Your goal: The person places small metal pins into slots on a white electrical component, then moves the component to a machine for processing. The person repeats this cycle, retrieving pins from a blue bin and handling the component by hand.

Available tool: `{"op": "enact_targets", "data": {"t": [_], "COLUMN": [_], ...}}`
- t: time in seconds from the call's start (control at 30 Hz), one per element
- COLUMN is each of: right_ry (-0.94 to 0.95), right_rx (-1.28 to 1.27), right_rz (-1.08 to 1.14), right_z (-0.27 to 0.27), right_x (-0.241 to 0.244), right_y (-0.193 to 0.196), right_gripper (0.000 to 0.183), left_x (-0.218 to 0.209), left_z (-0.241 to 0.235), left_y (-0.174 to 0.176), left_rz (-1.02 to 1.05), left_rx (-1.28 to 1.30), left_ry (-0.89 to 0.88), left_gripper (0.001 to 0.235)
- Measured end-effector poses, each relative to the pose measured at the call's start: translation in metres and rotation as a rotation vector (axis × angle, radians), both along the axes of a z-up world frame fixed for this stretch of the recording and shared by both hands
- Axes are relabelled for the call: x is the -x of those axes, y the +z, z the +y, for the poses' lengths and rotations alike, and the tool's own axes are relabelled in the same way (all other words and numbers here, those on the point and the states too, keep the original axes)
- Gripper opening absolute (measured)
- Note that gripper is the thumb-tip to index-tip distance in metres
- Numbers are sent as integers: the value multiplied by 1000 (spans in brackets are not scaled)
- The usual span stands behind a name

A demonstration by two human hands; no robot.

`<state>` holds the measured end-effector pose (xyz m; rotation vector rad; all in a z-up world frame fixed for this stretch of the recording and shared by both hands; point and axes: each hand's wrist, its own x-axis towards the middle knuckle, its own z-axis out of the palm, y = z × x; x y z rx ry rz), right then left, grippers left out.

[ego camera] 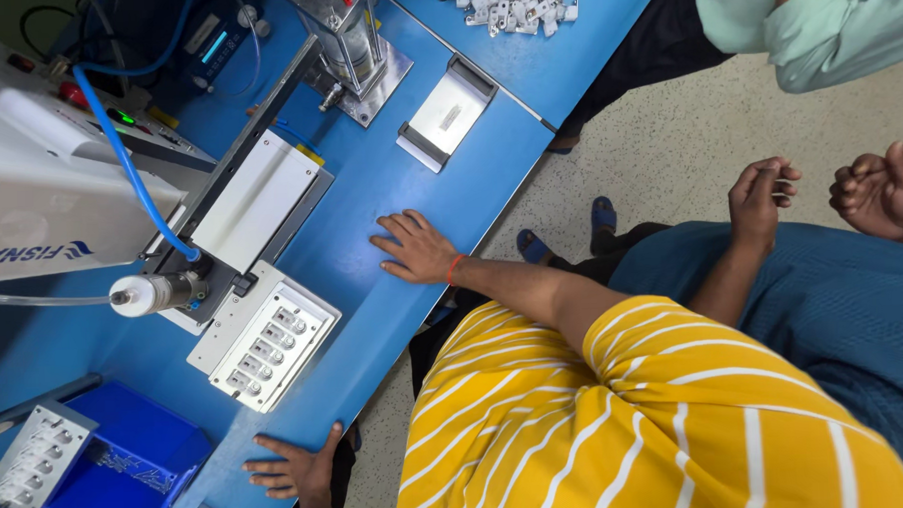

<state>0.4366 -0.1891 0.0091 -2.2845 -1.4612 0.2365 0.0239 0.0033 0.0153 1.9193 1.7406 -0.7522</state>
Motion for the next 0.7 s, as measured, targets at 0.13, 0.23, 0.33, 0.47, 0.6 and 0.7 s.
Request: {"op": "enact_targets", "data": {"t": [0.13, 0.23, 0.33, 0.47, 0.6, 0.7], "right_ry": [-15, -22, -26, -30, -34, -26], "right_rx": [-21, 12, 46, 45, 88, 111], "right_rz": [14, 3, 0, 8, -24, -19], "right_z": [3, 1, 2, 5, 3, 5], "right_x": [4, 3, 3, 5, 6, 6], "right_y": [-8, -9, -9, -13, -16, -17], "right_gripper": [46, 48, 48, 48, 51, 52], "left_x": [1, 0, -2, -2, -3, -2], "left_z": [1, -1, 0, 1, 1, 3], "left_y": [3, 4, 4, 5, 3, 2], "left_rz": [15, -10, 0, 27, 21, 35], "left_rx": [8, -21, -7, 9, 16, 21], "left_ry": [-4, 10, -2, 1, 14, 20], "left_gripper": [164, 164, 164, 164, 165, 165]}}
